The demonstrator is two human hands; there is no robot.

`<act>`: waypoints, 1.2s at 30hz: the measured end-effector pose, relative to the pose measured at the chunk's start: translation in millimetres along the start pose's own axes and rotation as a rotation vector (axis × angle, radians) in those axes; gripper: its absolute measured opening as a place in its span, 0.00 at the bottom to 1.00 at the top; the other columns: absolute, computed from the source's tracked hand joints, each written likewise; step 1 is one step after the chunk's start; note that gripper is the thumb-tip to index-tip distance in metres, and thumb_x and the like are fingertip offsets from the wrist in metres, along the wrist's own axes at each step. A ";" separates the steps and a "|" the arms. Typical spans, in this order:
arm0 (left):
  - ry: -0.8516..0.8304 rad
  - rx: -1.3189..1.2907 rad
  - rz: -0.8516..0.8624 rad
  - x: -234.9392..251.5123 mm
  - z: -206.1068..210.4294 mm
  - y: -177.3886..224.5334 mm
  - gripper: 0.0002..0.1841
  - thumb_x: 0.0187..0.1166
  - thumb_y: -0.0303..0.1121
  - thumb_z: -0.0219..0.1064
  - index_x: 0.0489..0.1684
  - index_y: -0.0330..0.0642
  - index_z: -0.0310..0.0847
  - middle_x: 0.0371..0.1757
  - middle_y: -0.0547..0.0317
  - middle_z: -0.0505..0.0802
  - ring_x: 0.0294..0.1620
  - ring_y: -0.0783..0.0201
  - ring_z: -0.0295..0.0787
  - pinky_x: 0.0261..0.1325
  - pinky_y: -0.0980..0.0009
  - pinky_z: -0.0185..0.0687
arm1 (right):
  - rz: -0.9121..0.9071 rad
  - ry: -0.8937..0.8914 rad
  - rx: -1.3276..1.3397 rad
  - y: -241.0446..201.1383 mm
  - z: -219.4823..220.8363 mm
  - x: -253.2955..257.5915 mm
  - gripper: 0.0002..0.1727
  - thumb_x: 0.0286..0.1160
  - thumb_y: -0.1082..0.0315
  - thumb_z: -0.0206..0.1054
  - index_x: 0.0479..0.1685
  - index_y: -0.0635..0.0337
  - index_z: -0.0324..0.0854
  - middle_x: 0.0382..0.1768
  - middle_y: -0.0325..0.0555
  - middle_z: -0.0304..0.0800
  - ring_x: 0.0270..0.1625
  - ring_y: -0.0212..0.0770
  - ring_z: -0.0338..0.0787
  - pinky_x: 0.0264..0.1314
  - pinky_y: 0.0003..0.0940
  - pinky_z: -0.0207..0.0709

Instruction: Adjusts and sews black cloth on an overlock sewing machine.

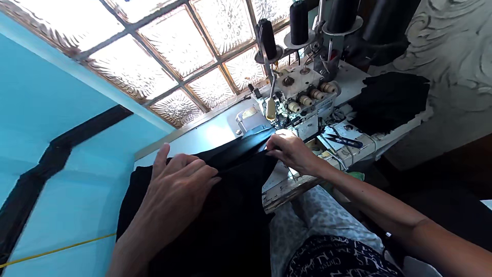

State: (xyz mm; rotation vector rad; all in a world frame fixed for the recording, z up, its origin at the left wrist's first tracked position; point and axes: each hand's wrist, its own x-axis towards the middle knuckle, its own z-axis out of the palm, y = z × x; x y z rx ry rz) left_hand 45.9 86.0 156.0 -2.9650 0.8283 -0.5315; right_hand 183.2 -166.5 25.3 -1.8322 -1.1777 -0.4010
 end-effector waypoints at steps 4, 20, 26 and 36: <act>-0.020 -0.062 -0.011 20.5 9.6 -7.8 0.21 0.84 0.40 0.54 0.36 0.38 0.92 0.31 0.55 0.92 0.45 0.47 0.89 0.76 0.25 0.51 | 0.112 -0.141 0.134 0.7 -31.2 -13.2 0.04 0.75 0.74 0.70 0.43 0.64 0.84 0.36 0.47 0.89 0.41 0.42 0.90 0.51 0.43 0.83; 0.007 -0.019 0.091 78.2 64.4 14.8 0.16 0.84 0.36 0.58 0.33 0.40 0.92 0.27 0.54 0.90 0.44 0.44 0.90 0.79 0.26 0.51 | 0.151 -0.209 0.046 22.4 -38.7 -47.6 0.07 0.76 0.76 0.67 0.46 0.67 0.88 0.40 0.51 0.94 0.49 0.48 0.93 0.78 0.55 0.70; 0.004 -0.015 0.050 81.1 66.0 9.7 0.15 0.83 0.33 0.59 0.34 0.37 0.91 0.26 0.51 0.90 0.38 0.43 0.89 0.78 0.26 0.51 | 0.125 -0.007 -0.122 51.9 -12.5 -32.0 0.11 0.71 0.75 0.71 0.50 0.59 0.88 0.44 0.45 0.95 0.48 0.50 0.90 0.69 0.58 0.73; -0.036 -0.191 -0.064 64.8 72.0 6.6 0.20 0.82 0.42 0.60 0.27 0.38 0.89 0.20 0.56 0.86 0.26 0.55 0.86 0.70 0.33 0.67 | 0.055 0.007 -0.132 39.5 -2.1 -12.5 0.08 0.75 0.64 0.70 0.43 0.49 0.96 0.35 0.40 0.92 0.51 0.49 0.87 0.63 0.55 0.71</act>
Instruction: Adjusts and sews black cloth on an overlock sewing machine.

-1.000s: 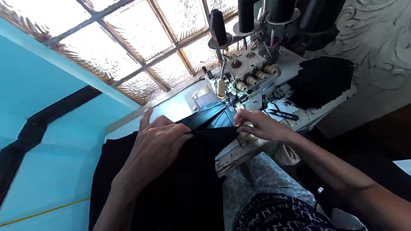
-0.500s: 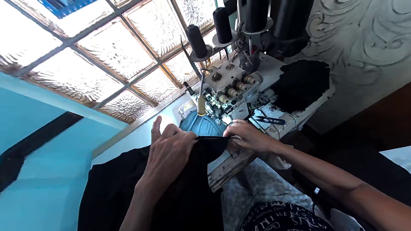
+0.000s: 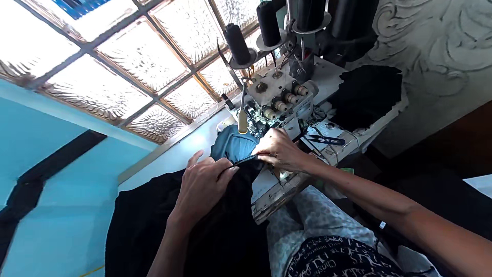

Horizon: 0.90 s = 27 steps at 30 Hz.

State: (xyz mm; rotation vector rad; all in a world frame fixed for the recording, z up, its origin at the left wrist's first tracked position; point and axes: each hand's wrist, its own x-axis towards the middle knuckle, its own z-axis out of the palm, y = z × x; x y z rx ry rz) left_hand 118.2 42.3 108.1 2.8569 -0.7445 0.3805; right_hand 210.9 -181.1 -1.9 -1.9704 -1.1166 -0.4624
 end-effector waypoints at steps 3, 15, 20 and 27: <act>-0.009 -0.055 -0.009 -0.2 2.8 5.1 0.18 0.81 0.41 0.61 0.26 0.39 0.88 0.19 0.58 0.84 0.26 0.59 0.84 0.70 0.37 0.68 | -0.132 -0.043 0.165 -13.2 -3.1 12.7 0.11 0.79 0.61 0.67 0.42 0.52 0.95 0.29 0.40 0.90 0.41 0.42 0.88 0.58 0.49 0.73; -0.223 -0.140 -0.063 -1.7 -27.2 -30.3 0.16 0.79 0.37 0.60 0.30 0.37 0.90 0.31 0.55 0.91 0.43 0.53 0.92 0.72 0.29 0.65 | 0.044 -0.253 0.442 -13.8 -42.0 0.1 0.06 0.76 0.72 0.71 0.37 0.66 0.91 0.26 0.44 0.90 0.26 0.32 0.85 0.32 0.31 0.77; -0.036 -0.160 0.008 12.6 -22.0 -16.6 0.14 0.75 0.34 0.60 0.31 0.38 0.92 0.30 0.59 0.88 0.41 0.60 0.82 0.53 0.56 0.71 | 0.168 -0.312 0.484 -13.5 -51.7 -18.2 0.04 0.74 0.74 0.72 0.38 0.67 0.89 0.31 0.44 0.91 0.34 0.29 0.87 0.41 0.27 0.79; -0.071 -0.278 0.014 26.2 -0.5 19.3 0.15 0.77 0.36 0.58 0.30 0.43 0.93 0.28 0.68 0.83 0.41 0.66 0.77 0.54 0.60 0.69 | 0.195 -0.354 0.477 -16.4 -62.8 -50.9 0.10 0.79 0.71 0.67 0.43 0.70 0.90 0.36 0.51 0.93 0.40 0.33 0.89 0.48 0.30 0.79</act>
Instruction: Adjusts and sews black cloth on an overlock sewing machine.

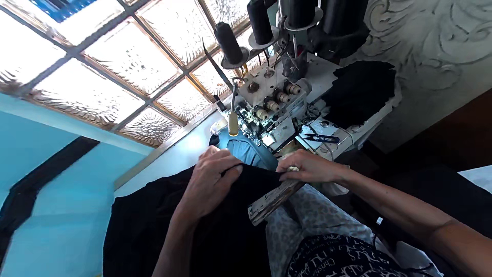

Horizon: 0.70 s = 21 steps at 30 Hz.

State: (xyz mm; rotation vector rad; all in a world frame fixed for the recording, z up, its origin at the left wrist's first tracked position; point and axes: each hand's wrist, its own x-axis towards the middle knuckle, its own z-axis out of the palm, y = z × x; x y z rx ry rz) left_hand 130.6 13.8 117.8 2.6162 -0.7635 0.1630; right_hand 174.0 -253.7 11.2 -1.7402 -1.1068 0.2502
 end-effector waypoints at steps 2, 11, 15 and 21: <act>0.018 0.045 0.014 2.2 8.0 3.6 0.16 0.77 0.37 0.58 0.30 0.44 0.94 0.27 0.67 0.82 0.39 0.65 0.77 0.53 0.58 0.69 | -0.028 0.005 -0.029 -0.2 1.6 -2.5 0.13 0.83 0.69 0.63 0.43 0.71 0.90 0.37 0.54 0.93 0.42 0.39 0.90 0.50 0.35 0.79; 0.259 0.252 -0.010 9.2 28.8 -1.8 0.16 0.79 0.34 0.58 0.31 0.37 0.93 0.27 0.53 0.83 0.41 0.51 0.77 0.61 0.49 0.65 | 0.030 0.168 -0.103 19.2 8.8 35.2 0.09 0.80 0.71 0.65 0.43 0.68 0.90 0.34 0.53 0.92 0.39 0.45 0.90 0.48 0.44 0.80; 0.299 0.246 -0.012 8.1 40.1 -0.2 0.16 0.80 0.33 0.58 0.31 0.36 0.92 0.28 0.52 0.84 0.43 0.48 0.79 0.67 0.46 0.64 | -0.027 0.160 -0.125 28.2 4.8 45.3 0.07 0.78 0.72 0.68 0.43 0.67 0.89 0.34 0.51 0.92 0.38 0.44 0.91 0.47 0.45 0.82; 0.321 0.209 -0.024 1.3 73.9 11.8 0.15 0.81 0.35 0.59 0.30 0.40 0.92 0.28 0.54 0.87 0.45 0.50 0.83 0.71 0.46 0.63 | -0.048 0.163 -0.158 15.5 6.3 28.1 0.07 0.76 0.71 0.70 0.39 0.66 0.91 0.34 0.50 0.94 0.41 0.44 0.92 0.50 0.44 0.81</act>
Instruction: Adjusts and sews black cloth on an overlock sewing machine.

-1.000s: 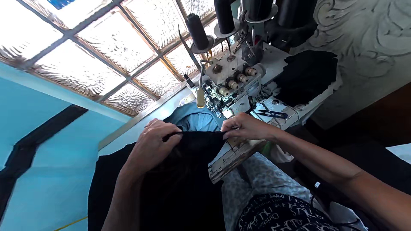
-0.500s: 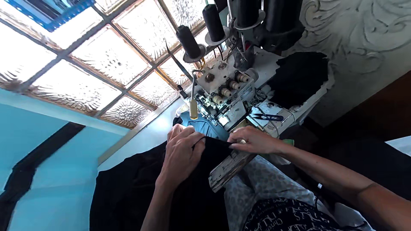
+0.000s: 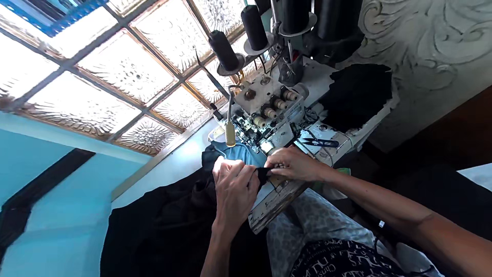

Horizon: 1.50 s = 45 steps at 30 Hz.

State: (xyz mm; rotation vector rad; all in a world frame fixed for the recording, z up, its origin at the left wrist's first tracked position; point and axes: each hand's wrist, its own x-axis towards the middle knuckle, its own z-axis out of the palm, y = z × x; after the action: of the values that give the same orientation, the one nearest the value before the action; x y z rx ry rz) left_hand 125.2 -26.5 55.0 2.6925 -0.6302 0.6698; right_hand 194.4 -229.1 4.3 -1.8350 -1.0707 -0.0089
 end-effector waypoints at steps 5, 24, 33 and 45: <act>-0.013 -0.003 0.017 -13.5 18.7 14.7 0.14 0.80 0.35 0.60 0.29 0.44 0.92 0.27 0.57 0.88 0.42 0.52 0.86 0.70 0.45 0.67 | -0.015 0.050 0.002 -7.1 9.3 -24.5 0.07 0.76 0.74 0.67 0.43 0.69 0.89 0.38 0.53 0.95 0.48 0.48 0.93 0.70 0.48 0.76; -0.085 0.100 -0.275 8.9 53.8 -34.9 0.14 0.79 0.25 0.62 0.56 0.35 0.91 0.45 0.36 0.92 0.55 0.30 0.85 0.55 0.33 0.75 | -0.109 0.374 -0.647 -0.3 53.0 -9.9 0.08 0.70 0.76 0.68 0.40 0.56 0.91 0.34 0.41 0.95 0.55 0.48 0.93 0.80 0.61 0.67; -0.165 0.327 -0.434 -11.4 45.1 6.4 0.14 0.82 0.28 0.61 0.56 0.32 0.88 0.38 0.35 0.92 0.51 0.30 0.89 0.47 0.37 0.78 | 0.610 0.207 -0.748 32.5 -12.2 -73.9 0.15 0.76 0.80 0.62 0.59 0.71 0.87 0.55 0.67 0.92 0.66 0.68 0.88 0.75 0.64 0.72; -0.188 0.299 -0.605 -26.0 51.8 42.5 0.25 0.82 0.31 0.63 0.76 0.28 0.76 0.36 0.37 0.93 0.43 0.38 0.93 0.47 0.48 0.84 | 0.675 0.142 -0.839 55.6 -35.8 -66.9 0.15 0.87 0.71 0.56 0.57 0.73 0.84 0.50 0.71 0.91 0.53 0.73 0.92 0.54 0.68 0.81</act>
State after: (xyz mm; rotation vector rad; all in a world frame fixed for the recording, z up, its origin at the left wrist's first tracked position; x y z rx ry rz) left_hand 103.4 -73.8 5.4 3.0055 0.2806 0.3683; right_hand 205.8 -307.4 -46.6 -2.8252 -0.2889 -0.2113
